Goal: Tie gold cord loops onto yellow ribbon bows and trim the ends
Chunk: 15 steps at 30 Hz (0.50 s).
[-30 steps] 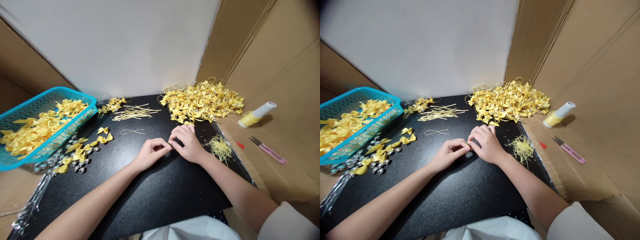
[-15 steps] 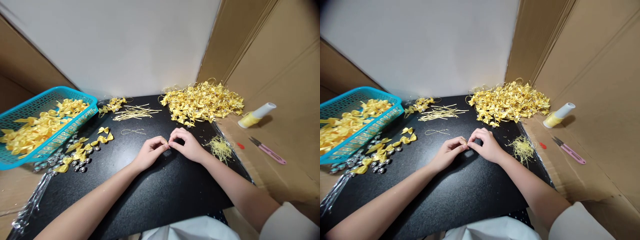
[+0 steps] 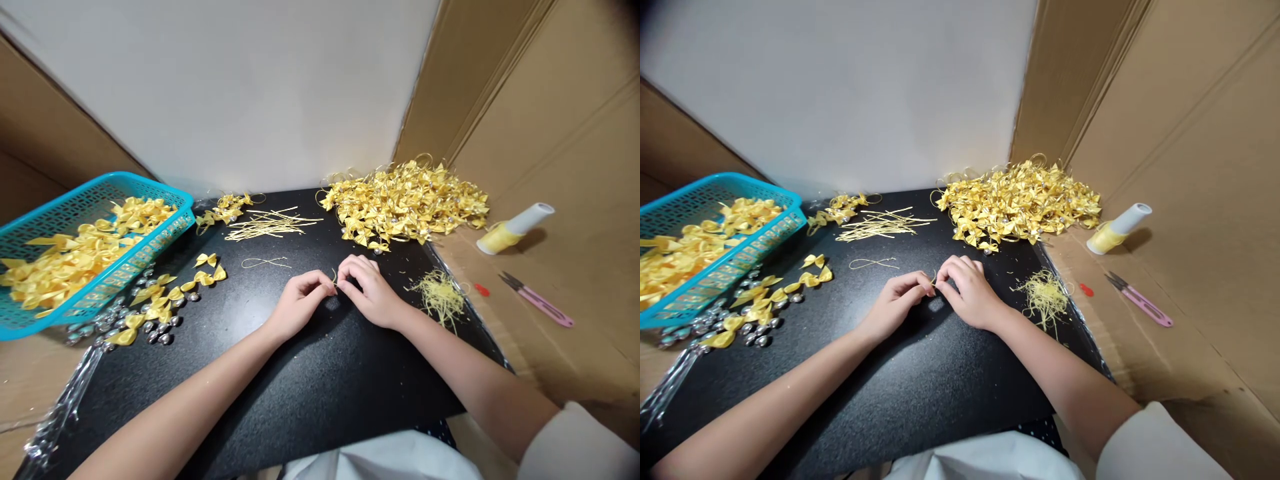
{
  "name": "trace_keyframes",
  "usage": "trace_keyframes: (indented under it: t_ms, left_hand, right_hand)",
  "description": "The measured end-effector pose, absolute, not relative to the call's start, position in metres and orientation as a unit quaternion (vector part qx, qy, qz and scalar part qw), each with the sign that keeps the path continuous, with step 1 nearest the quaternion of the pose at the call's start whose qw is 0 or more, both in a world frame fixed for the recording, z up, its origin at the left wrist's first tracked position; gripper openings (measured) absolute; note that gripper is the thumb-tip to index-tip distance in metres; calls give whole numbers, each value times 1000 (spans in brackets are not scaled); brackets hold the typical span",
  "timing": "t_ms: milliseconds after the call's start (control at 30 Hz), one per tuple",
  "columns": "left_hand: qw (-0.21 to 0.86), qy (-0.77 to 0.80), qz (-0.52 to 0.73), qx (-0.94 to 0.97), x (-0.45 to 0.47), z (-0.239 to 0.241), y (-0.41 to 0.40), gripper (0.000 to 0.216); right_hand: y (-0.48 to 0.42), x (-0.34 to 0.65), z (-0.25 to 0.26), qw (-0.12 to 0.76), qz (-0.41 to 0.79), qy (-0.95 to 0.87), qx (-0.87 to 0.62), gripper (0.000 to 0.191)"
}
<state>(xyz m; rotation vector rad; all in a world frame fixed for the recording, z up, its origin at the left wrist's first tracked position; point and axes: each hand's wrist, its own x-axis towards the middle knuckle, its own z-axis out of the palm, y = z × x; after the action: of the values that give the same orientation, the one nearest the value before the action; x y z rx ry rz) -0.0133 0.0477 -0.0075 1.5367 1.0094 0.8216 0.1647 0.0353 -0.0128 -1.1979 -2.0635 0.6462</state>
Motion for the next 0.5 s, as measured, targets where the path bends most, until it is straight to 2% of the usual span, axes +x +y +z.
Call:
trace_keyframes:
  t_ms: [500]
  left_hand:
    - [561, 425, 335, 626, -14, -6, 50, 19]
  right_hand:
    - [34, 165, -13, 335, 226, -795, -452, 15]
